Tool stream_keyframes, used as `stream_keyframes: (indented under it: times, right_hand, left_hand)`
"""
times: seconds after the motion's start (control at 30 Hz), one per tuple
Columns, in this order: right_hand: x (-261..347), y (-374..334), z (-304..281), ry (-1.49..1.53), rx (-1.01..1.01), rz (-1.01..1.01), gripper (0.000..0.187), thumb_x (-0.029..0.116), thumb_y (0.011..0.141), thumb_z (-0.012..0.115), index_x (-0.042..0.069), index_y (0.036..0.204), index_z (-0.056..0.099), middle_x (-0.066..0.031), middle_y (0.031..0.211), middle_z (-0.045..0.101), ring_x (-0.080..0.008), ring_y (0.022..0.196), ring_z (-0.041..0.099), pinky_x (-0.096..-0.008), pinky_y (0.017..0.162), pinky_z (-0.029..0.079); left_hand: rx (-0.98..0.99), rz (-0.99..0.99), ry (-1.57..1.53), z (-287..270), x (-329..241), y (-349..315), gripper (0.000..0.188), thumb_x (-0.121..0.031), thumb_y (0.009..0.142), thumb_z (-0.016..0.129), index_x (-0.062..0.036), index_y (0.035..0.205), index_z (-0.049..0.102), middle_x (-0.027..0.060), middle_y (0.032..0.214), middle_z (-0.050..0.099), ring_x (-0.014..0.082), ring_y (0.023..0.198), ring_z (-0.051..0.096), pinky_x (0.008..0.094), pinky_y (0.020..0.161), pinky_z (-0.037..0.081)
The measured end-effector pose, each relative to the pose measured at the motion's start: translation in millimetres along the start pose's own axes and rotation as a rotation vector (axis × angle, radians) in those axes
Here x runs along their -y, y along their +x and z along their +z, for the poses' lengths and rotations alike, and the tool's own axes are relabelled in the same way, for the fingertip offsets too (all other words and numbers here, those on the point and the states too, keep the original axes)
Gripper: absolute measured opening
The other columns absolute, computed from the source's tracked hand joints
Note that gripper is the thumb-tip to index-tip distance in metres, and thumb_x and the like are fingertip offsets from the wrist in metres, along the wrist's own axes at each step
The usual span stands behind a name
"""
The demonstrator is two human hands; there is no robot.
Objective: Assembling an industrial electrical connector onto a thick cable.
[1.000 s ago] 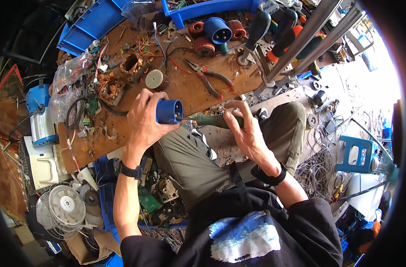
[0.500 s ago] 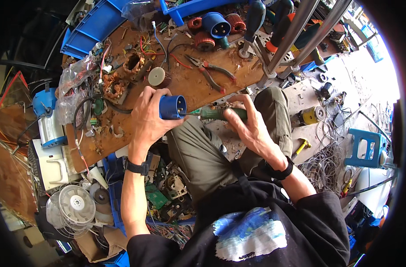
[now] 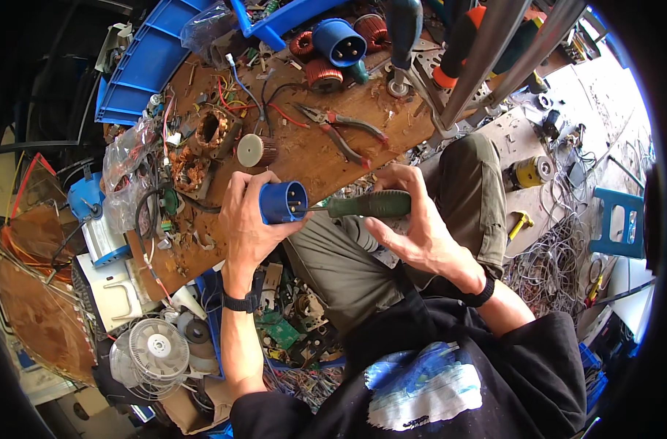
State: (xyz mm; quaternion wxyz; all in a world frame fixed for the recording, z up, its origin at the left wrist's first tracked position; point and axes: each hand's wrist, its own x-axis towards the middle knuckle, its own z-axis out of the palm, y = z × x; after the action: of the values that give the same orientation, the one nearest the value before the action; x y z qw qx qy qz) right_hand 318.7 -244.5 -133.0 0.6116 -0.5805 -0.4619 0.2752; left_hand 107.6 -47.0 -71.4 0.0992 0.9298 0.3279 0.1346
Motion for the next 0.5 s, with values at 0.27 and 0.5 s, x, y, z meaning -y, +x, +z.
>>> stream_keyframes:
  times: [0.27,0.5]
  right_hand:
    - [0.3,0.8,-6.6,-0.023,0.053,-0.087,0.062,0.014,0.095,0.083,0.0,0.145,0.049,-0.0201,0.123,0.063,-0.0326,0.113,0.067,-0.0416,0.1,0.055]
    - [-4.8,-1.6,-6.4,0.042,0.032,-0.16,0.057,0.015,0.097,0.083,0.0,0.142,0.051,-0.0246,0.121,0.068,-0.0419,0.112,0.07,-0.0448,0.097,0.057]
  left_hand:
    - [-0.018,0.023,0.038,1.1,-3.8,-2.0,0.069,-0.024,0.057,0.106,-0.0088,0.113,0.069,0.0089,0.108,0.059,0.0333,0.099,0.064,0.0469,0.084,0.053]
    - [-0.041,0.068,0.053,4.4,-3.1,-2.3,0.072,-0.022,0.056,0.105,-0.0089,0.116,0.067,0.0103,0.11,0.059,0.0351,0.102,0.064,0.048,0.089,0.053]
